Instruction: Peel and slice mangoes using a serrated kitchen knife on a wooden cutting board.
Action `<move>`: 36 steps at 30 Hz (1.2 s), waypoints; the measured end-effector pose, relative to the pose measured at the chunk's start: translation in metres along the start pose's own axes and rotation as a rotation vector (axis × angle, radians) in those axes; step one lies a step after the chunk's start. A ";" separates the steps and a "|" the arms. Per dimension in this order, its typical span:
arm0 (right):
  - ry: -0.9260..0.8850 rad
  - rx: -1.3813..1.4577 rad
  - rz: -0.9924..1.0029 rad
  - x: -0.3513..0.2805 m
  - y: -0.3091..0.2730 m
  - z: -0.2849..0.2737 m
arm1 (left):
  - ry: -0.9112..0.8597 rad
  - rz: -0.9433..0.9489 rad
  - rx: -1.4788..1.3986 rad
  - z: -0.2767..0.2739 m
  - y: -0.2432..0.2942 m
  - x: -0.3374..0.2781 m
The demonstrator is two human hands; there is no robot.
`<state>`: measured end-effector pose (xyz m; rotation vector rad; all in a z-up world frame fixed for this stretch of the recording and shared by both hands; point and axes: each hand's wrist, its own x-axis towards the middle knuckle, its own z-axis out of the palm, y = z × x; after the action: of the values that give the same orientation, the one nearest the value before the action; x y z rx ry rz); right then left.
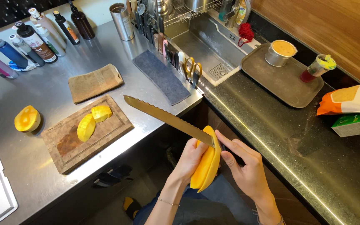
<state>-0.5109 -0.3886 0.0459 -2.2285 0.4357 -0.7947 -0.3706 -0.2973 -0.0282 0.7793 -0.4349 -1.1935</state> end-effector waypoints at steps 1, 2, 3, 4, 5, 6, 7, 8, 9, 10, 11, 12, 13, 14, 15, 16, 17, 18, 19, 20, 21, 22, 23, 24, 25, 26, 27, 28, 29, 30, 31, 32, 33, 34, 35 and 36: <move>-0.007 0.009 0.005 0.001 0.000 0.000 | 0.020 -0.026 0.008 0.000 0.001 0.000; -0.009 0.010 0.005 0.003 0.001 0.000 | 0.021 -0.026 0.008 -0.002 0.001 0.000; -0.022 0.030 0.010 0.004 0.003 -0.001 | -0.002 0.004 0.028 -0.003 0.001 0.000; -0.035 0.051 0.015 0.006 0.004 -0.001 | -0.026 0.035 0.049 -0.004 0.000 0.000; -0.036 0.051 0.016 0.006 0.006 -0.002 | -0.025 0.035 0.048 -0.006 0.000 0.000; -0.060 0.077 0.040 0.006 0.008 -0.002 | -0.028 0.039 0.093 -0.008 0.000 0.000; -0.084 0.104 0.063 0.007 0.010 -0.002 | -0.032 0.044 0.139 -0.009 0.000 0.001; -0.085 0.104 0.063 0.008 0.010 -0.002 | -0.031 0.045 0.140 -0.010 0.001 0.001; -0.100 0.128 0.070 0.009 0.010 -0.002 | -0.032 0.048 0.152 -0.012 0.002 0.001; -0.115 0.152 0.078 0.010 0.010 -0.001 | -0.033 0.052 0.165 -0.013 0.002 0.001; -0.117 0.153 0.077 0.011 0.010 0.000 | -0.031 0.053 0.165 -0.014 0.003 0.001; -0.111 0.176 0.065 0.012 0.011 0.001 | -0.043 0.051 0.169 -0.016 0.004 0.001; -0.105 0.199 0.054 0.013 0.011 0.002 | -0.056 0.047 0.173 -0.017 0.004 0.001; -0.107 0.200 0.054 0.013 0.014 0.004 | -0.054 0.048 0.172 -0.016 0.007 0.000; -0.097 0.242 0.068 0.014 0.017 0.006 | -0.070 0.042 0.169 -0.014 0.010 -0.001; -0.088 0.285 0.082 0.014 0.020 0.008 | -0.085 0.037 0.166 -0.013 0.013 -0.003; -0.090 0.285 0.083 0.015 0.023 0.011 | -0.083 0.036 0.165 -0.012 0.016 -0.004; -0.071 0.299 0.133 0.017 0.027 0.013 | -0.080 -0.017 0.218 -0.011 0.019 -0.005; -0.053 0.313 0.183 0.017 0.029 0.016 | -0.075 -0.071 0.270 -0.009 0.020 -0.007; -0.057 0.313 0.186 0.012 0.040 0.020 | -0.071 -0.073 0.266 -0.012 0.023 -0.008; -0.032 0.289 0.289 0.008 0.050 0.023 | -0.033 -0.053 0.363 -0.014 0.026 -0.008; -0.007 0.264 0.391 0.004 0.060 0.027 | 0.005 -0.034 0.460 -0.016 0.029 -0.008; -0.014 0.265 0.392 0.004 0.063 0.029 | 0.011 -0.034 0.457 -0.032 0.026 -0.006; 0.012 0.225 0.392 0.003 0.067 0.032 | 0.219 -0.077 0.231 -0.048 0.022 -0.004; 0.036 0.188 0.394 0.001 0.070 0.035 | 0.424 -0.121 0.002 -0.064 0.018 -0.004; 0.029 0.191 0.398 -0.001 0.077 0.041 | 0.432 -0.124 -0.001 -0.088 0.005 -0.004; 0.032 0.113 0.359 -0.003 0.084 0.046 | 0.531 -0.055 -0.174 -0.111 -0.007 -0.004; 0.036 0.035 0.319 -0.005 0.091 0.051 | 0.627 0.017 -0.347 -0.134 -0.019 -0.003; 0.031 0.035 0.317 -0.008 0.103 0.057 | 0.630 0.020 -0.349 -0.140 -0.022 -0.005; 0.012 -0.052 0.375 -0.010 0.114 0.063 | 0.611 0.116 -0.379 -0.145 -0.024 -0.007; -0.006 -0.141 0.432 -0.012 0.127 0.068 | 0.590 0.212 -0.408 -0.150 -0.027 -0.010; -0.011 -0.142 0.429 -0.014 0.134 0.072 | 0.593 0.215 -0.411 -0.144 -0.022 -0.012; -0.036 -0.193 0.499 -0.015 0.140 0.076 | 0.685 0.134 -0.334 -0.140 -0.016 -0.014; -0.061 -0.245 0.569 -0.015 0.147 0.080 | 0.775 0.051 -0.256 -0.135 -0.009 -0.016; -0.067 -0.243 0.566 -0.018 0.154 0.085 | 0.781 0.055 -0.258 -0.131 -0.007 -0.020; -0.096 -0.270 0.608 -0.021 0.161 0.090 | 0.718 0.076 -0.286 -0.128 -0.005 -0.023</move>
<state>-0.4787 -0.4413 -0.1289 -2.1702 1.1571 -0.3166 -0.2950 -0.2373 -0.1150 0.8698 0.2911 -0.8073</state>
